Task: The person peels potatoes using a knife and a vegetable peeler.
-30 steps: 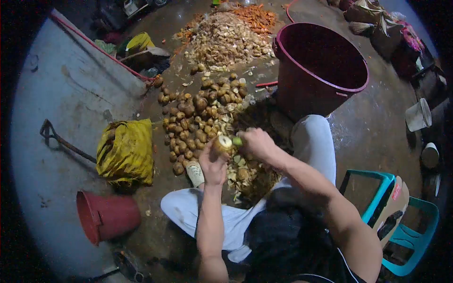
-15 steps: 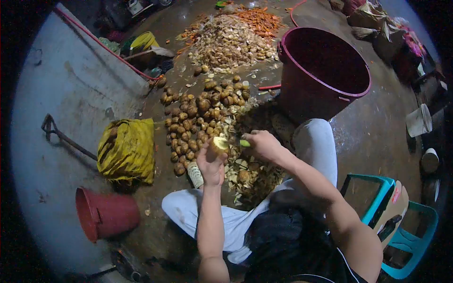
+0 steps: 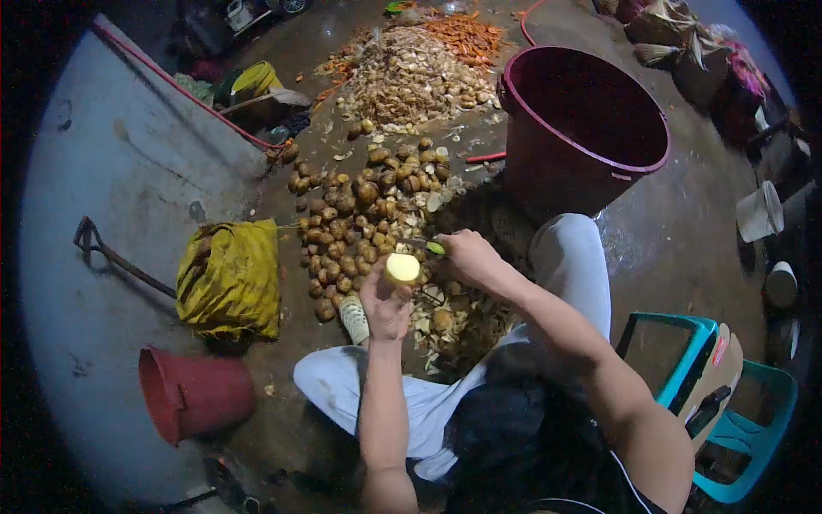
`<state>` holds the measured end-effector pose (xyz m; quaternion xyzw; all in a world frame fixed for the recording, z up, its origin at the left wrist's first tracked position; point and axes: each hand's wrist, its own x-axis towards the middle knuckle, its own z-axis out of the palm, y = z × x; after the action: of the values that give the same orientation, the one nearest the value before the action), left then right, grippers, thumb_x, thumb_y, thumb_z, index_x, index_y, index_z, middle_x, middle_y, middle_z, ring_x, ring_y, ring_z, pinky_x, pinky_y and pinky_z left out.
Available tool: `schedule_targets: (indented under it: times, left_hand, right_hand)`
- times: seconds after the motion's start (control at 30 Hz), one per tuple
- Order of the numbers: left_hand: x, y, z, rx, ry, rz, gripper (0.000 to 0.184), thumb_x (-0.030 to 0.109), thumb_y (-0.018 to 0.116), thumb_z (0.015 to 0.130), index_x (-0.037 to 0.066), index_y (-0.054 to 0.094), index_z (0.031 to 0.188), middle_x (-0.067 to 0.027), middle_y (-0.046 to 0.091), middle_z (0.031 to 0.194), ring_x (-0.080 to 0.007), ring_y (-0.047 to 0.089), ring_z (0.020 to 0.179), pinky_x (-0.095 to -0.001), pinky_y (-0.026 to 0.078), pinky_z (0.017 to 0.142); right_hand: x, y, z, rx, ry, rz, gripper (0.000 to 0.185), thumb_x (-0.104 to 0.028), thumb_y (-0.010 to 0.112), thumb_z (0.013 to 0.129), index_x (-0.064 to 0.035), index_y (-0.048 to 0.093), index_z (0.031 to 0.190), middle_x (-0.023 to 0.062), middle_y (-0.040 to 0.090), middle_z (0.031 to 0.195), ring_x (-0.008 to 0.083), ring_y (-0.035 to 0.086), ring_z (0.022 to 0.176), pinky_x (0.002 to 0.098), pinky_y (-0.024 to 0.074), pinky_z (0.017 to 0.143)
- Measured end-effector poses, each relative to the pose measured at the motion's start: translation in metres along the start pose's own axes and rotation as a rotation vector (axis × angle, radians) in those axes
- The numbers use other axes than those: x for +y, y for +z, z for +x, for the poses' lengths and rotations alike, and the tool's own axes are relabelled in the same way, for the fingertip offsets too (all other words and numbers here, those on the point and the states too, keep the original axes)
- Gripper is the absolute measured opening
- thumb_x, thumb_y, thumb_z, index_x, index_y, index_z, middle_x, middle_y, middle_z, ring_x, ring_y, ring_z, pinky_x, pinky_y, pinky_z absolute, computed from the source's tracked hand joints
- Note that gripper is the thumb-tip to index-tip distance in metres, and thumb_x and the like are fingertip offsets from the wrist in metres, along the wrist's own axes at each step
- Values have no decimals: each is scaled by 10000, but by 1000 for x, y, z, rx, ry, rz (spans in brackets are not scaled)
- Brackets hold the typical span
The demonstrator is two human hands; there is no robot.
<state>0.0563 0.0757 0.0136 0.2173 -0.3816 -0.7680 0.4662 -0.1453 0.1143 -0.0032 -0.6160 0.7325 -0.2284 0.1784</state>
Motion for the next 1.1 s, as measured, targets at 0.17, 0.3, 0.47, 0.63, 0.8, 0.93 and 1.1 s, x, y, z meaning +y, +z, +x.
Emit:
schedule_targets:
  times: [0.17, 0.3, 0.47, 0.63, 0.8, 0.93, 1.1]
  left_hand:
    - [11, -8, 4, -43, 2, -77, 702, 132, 840, 680, 1, 473, 1264, -91, 542, 1209, -217, 584, 1060, -344, 497, 945]
    - [7, -9, 4, -85, -51, 127, 677, 92, 857, 643, -10, 511, 1216, -84, 607, 1131, -200, 606, 1026, -326, 504, 914]
    - [7, 5, -3, -156, -164, 177, 574, -51, 791, 651, -15, 535, 1164, -92, 626, 1070, -185, 618, 983, -305, 509, 864]
    - [4, 8, -5, -282, -215, -63, 610, 51, 818, 661, -40, 519, 1185, -96, 619, 1101, -203, 616, 1006, -325, 493, 908]
    - [15, 10, -4, -292, -230, -211, 667, 127, 839, 666, -48, 504, 1215, -109, 615, 1134, -214, 615, 1021, -320, 489, 914]
    - [1, 3, -6, -194, -133, 97, 669, 167, 833, 689, -45, 498, 1227, -117, 612, 1143, -219, 619, 1019, -313, 497, 896]
    - [8, 11, -3, -338, -223, -220, 629, 120, 793, 720, -44, 478, 1240, -125, 599, 1152, -232, 605, 1045, -320, 498, 897]
  right_hand:
    - [13, -33, -3, 68, -32, 314, 507, -195, 841, 652, 5, 609, 1055, 164, 665, 882, 242, 618, 803, 348, 494, 776]
    - [6, -70, 9, 145, -161, 613, 492, -209, 884, 634, -4, 613, 989, 17, 655, 903, 97, 552, 864, 295, 475, 806]
    - [-4, -65, 7, 76, -290, 522, 505, -229, 898, 609, -10, 631, 977, 24, 668, 874, 100, 569, 829, 290, 481, 773]
    - [11, -72, 17, 35, -132, 587, 465, -189, 893, 607, -3, 646, 954, 30, 674, 864, 123, 587, 808, 310, 485, 760]
    - [0, -83, 16, 81, -252, 612, 597, -316, 908, 557, -29, 637, 1007, 118, 679, 959, 222, 638, 896, 354, 489, 829]
    - [-11, -79, 7, 106, -201, 603, 595, -318, 910, 550, -38, 639, 1000, 131, 674, 929, 215, 651, 879, 339, 498, 806]
    - [3, -84, 16, 112, -34, 586, 567, -283, 910, 564, -47, 649, 1008, 76, 667, 920, 159, 610, 871, 316, 483, 796]
